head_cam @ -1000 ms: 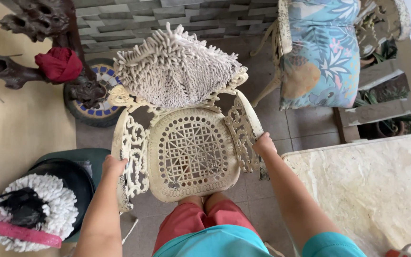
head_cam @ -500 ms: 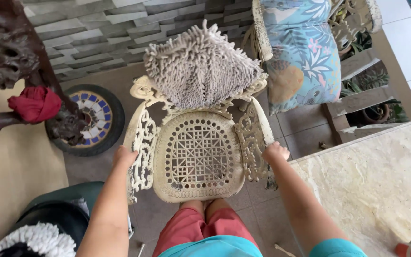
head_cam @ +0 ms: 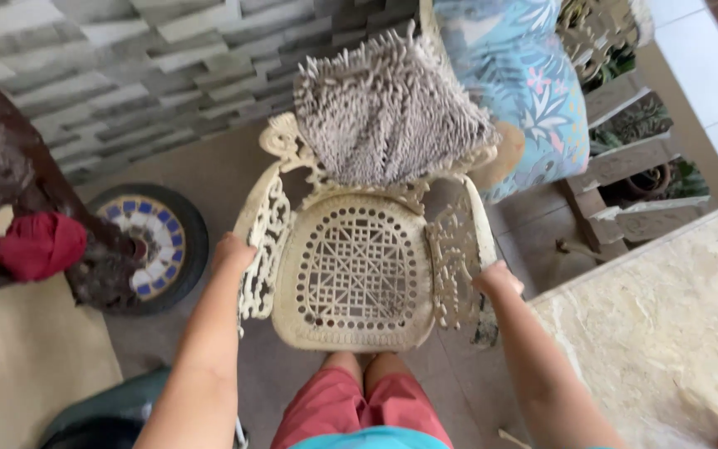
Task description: Cleaning a balcony area by rearranging pillows, moving chairs, and sweeping the floor.
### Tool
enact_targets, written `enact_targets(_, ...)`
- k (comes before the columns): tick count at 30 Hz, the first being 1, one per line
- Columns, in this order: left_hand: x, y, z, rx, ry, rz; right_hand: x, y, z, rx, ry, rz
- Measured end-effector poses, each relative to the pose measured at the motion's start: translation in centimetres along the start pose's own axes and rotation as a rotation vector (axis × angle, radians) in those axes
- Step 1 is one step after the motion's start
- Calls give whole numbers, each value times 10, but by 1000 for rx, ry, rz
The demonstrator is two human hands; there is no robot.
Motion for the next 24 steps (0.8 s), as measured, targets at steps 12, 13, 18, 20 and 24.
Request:
enact_targets(12,6,40,71,95,-44,-29,-26,18,-2,90,27,4)
enact_targets(13,10,45,73,92,-45,-28,-32,22,-7,88,26,4)
enact_targets(18,8,42,82,66,-81,3,-34,43,-11,118,103,72)
enact_targets(20,13,52,88,117,-73,30,-34,67,-18,127,138,136)
enact_targets(24,15,35,100,130,-98,17,-32,101,-9,171,207,301)
Point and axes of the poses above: each hand's wrist, its own y-axis towards the middle knuckle, its own x-axis out of the palm, z = x × y, the point moved 7 cm from there along y, towards the middle knuckle, and after that the axes turned 10 degrees about z, right-handed, at the moved point
